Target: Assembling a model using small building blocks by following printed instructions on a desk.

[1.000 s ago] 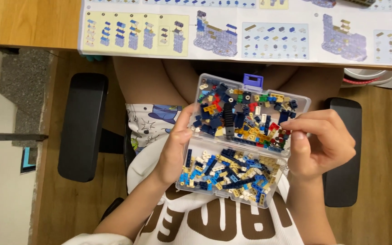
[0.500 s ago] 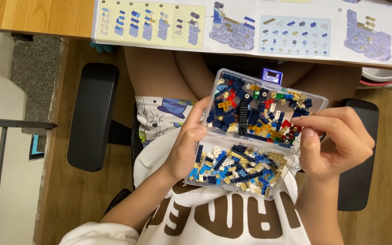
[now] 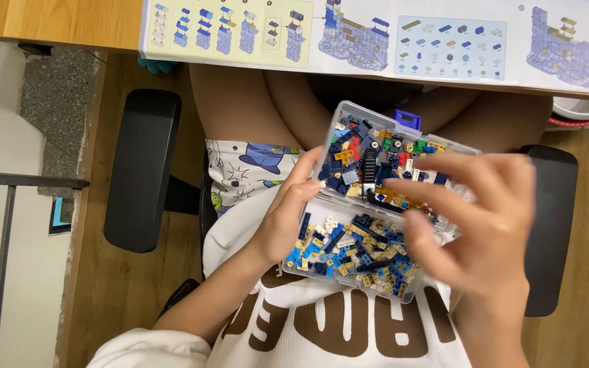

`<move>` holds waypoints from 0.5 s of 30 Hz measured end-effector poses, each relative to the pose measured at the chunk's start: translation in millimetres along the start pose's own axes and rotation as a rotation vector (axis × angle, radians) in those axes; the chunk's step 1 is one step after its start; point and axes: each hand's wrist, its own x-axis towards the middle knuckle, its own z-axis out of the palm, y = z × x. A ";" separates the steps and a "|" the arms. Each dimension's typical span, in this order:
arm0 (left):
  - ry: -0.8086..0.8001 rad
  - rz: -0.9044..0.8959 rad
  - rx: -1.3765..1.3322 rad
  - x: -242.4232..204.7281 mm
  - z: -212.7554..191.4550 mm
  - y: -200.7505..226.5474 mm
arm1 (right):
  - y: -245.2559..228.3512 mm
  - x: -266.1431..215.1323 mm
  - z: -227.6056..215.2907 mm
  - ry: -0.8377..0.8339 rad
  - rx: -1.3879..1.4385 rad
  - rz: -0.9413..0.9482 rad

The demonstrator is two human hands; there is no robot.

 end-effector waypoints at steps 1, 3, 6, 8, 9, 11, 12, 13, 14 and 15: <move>0.000 -0.002 0.002 -1.1 0.9 0.7 | -5.6 6.1 2.4 0.001 0.003 0.002; 0.023 -0.101 -0.016 -2.0 3.8 2.1 | -16.0 18.0 5.8 -0.188 0.020 -0.092; -0.020 -0.037 -0.093 -1.5 6.4 0.1 | -20.5 22.7 20.7 -0.241 -0.014 -0.121; -0.024 -0.037 -0.108 1.3 5.4 1.3 | -19.8 23.7 20.6 -0.257 -0.020 -0.110; -0.028 -0.038 -0.124 2.4 5.0 1.4 | -19.6 23.8 20.8 -0.275 -0.027 -0.100; -0.039 -0.019 -0.220 3.5 5.3 1.2 | -15.8 22.2 17.8 -0.258 -0.039 -0.086; -0.045 0.001 -0.315 3.7 5.2 1.3 | -14.0 21.7 16.5 -0.239 -0.048 -0.077; -0.044 0.000 -0.316 3.3 4.6 4.4 | -13.3 20.6 13.9 -0.241 -0.048 -0.077; -0.058 0.046 -0.233 2.8 3.6 7.7 | -12.7 19.7 11.6 -0.234 -0.035 -0.048; -0.071 0.092 -0.151 2.2 2.7 11.1 | -12.1 18.8 9.2 -0.226 -0.021 -0.019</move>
